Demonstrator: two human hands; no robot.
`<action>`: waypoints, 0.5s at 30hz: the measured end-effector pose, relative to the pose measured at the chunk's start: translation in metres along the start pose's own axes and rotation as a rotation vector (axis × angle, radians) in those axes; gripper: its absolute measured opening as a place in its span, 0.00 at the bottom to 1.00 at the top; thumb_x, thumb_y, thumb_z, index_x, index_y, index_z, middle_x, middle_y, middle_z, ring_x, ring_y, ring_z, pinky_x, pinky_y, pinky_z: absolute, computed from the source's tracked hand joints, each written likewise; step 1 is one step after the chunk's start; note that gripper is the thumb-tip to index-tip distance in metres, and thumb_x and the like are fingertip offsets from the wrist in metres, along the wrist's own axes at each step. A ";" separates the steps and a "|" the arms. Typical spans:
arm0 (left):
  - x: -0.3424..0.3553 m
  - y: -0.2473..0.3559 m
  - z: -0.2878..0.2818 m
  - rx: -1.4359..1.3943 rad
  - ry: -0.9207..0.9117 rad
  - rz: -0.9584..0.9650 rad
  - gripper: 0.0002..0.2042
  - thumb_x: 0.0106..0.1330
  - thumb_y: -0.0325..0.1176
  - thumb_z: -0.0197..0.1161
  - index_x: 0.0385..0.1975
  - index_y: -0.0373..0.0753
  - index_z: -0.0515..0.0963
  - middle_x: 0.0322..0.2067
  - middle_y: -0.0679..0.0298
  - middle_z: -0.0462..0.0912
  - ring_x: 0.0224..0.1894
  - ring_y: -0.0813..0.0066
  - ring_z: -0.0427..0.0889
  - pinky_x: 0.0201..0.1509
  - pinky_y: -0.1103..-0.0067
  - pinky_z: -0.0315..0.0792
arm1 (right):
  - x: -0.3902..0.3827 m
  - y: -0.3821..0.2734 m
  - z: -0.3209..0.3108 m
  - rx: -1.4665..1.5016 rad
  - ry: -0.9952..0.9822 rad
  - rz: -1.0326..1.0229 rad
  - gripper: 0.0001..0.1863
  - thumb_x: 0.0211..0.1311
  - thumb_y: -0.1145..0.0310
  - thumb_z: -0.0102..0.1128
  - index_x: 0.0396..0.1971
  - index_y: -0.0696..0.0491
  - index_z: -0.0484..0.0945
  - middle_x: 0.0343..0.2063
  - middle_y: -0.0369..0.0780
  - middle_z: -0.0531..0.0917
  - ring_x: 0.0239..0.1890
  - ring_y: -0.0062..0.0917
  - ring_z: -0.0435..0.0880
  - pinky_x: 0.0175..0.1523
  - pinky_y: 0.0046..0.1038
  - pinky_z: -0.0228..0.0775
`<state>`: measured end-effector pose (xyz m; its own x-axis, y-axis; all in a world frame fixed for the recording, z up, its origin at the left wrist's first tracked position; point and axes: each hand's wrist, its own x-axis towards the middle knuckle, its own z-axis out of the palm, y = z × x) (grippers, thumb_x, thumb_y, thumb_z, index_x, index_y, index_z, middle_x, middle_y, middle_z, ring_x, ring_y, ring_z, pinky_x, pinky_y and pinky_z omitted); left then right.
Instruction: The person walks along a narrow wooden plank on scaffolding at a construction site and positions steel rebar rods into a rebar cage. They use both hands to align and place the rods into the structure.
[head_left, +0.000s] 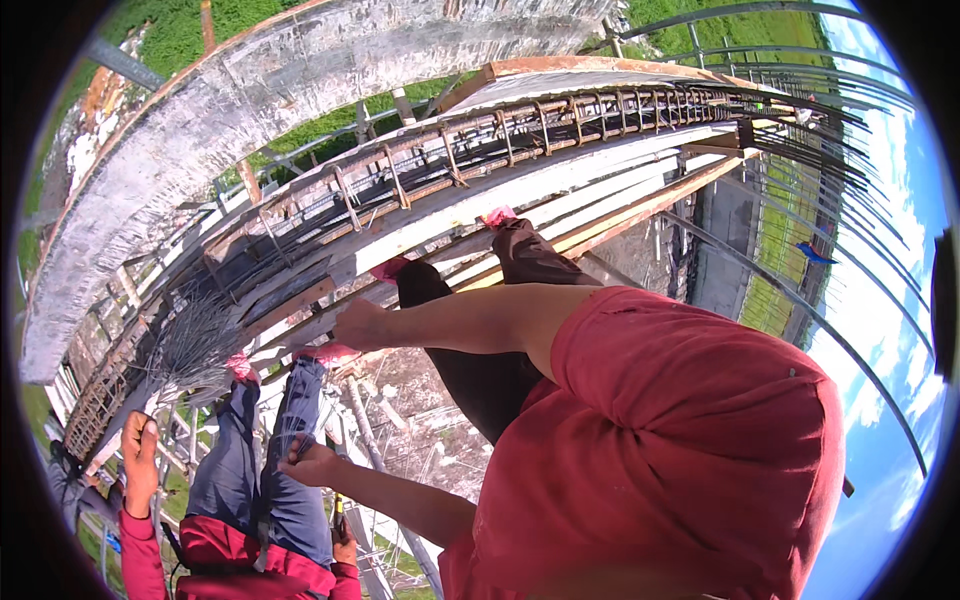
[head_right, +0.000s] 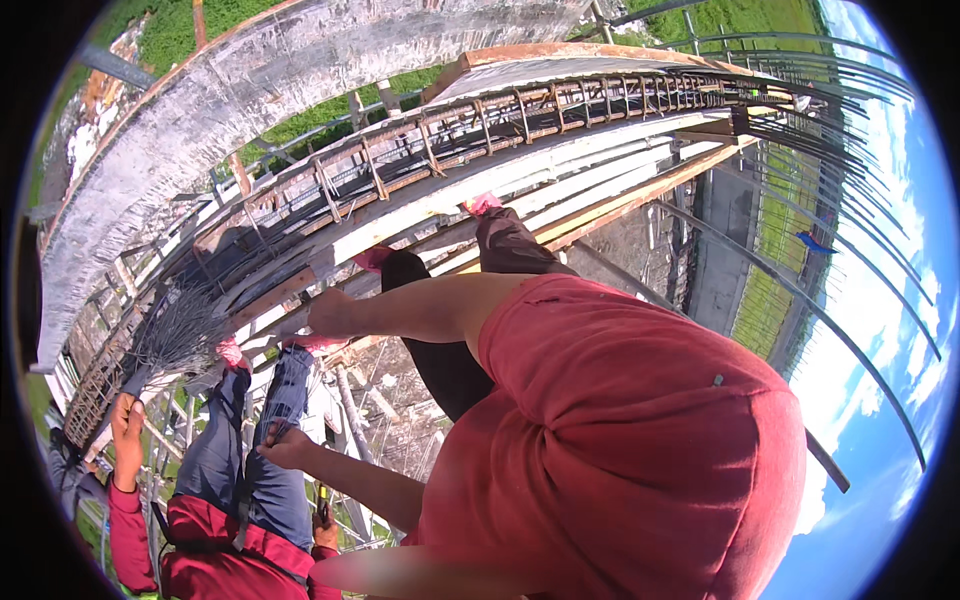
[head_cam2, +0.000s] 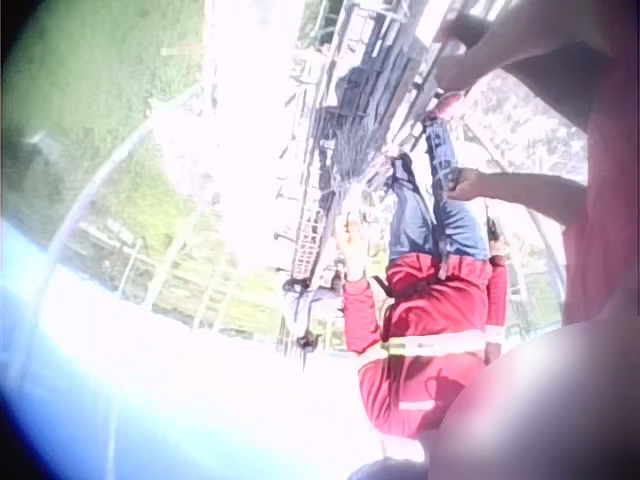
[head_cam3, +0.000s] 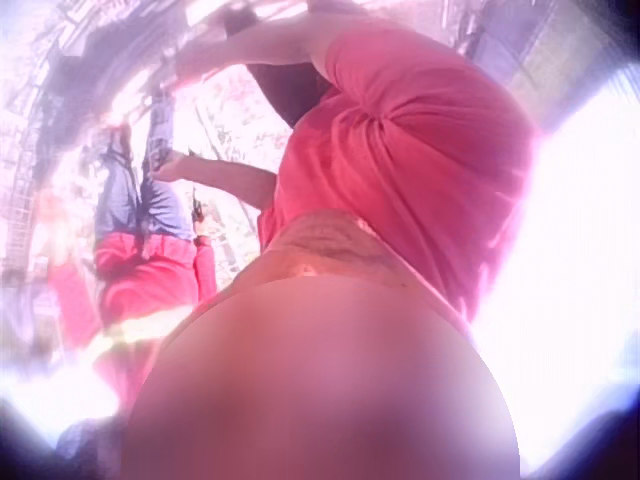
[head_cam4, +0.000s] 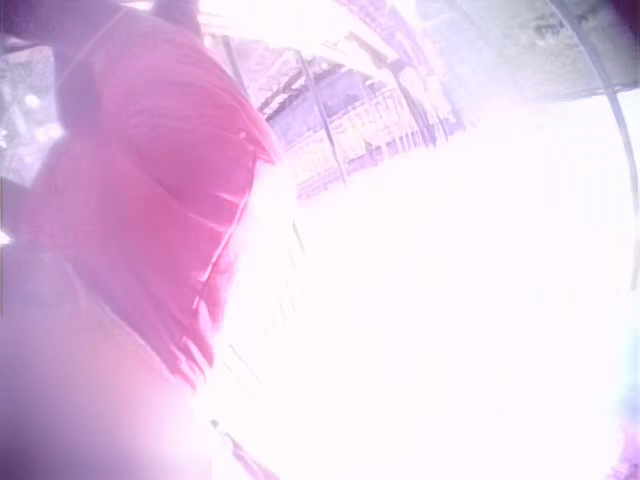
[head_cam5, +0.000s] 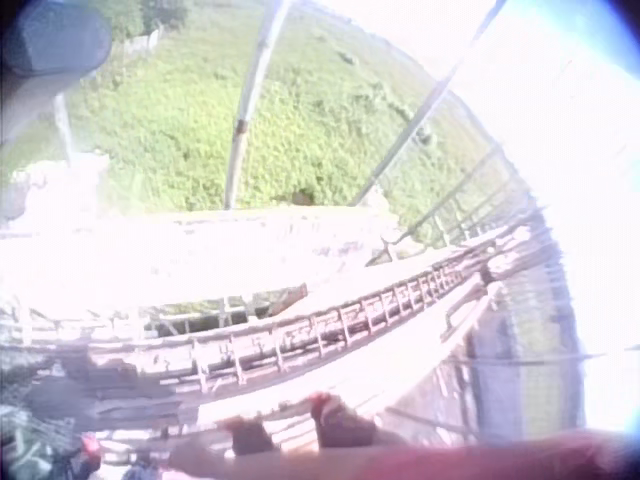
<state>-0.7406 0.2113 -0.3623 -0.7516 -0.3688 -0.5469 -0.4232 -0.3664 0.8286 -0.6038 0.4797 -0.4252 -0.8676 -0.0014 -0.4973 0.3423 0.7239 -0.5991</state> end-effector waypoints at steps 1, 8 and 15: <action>-0.007 0.006 0.002 0.041 -0.043 -0.013 0.15 0.71 0.43 0.53 0.23 0.42 0.66 0.19 0.68 0.67 0.27 0.67 0.73 0.42 0.64 0.73 | -0.026 0.026 -0.004 0.018 0.059 0.059 0.09 0.57 0.68 0.54 0.33 0.53 0.82 0.31 0.43 0.85 0.33 0.36 0.86 0.37 0.42 0.75; -0.078 -0.010 0.066 0.638 -0.341 -0.271 0.15 0.66 0.48 0.60 0.27 0.43 0.72 0.27 0.67 0.77 0.34 0.73 0.76 0.43 0.76 0.65 | -0.354 0.241 -0.076 0.400 0.349 1.277 0.16 0.57 0.62 0.54 0.40 0.56 0.78 0.38 0.49 0.84 0.45 0.42 0.83 0.49 0.40 0.75; -0.177 -0.044 0.125 0.803 -0.556 -0.411 0.12 0.64 0.45 0.60 0.25 0.46 0.70 0.30 0.69 0.80 0.36 0.79 0.75 0.42 0.76 0.61 | -0.606 0.346 -0.110 0.227 0.768 1.560 0.17 0.50 0.64 0.51 0.27 0.65 0.78 0.29 0.59 0.82 0.36 0.54 0.82 0.42 0.46 0.74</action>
<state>-0.6524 0.3998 -0.2868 -0.5144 0.1722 -0.8401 -0.7552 0.3732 0.5389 0.0008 0.8072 -0.2616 0.3570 0.8851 -0.2985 0.9281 -0.3723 0.0061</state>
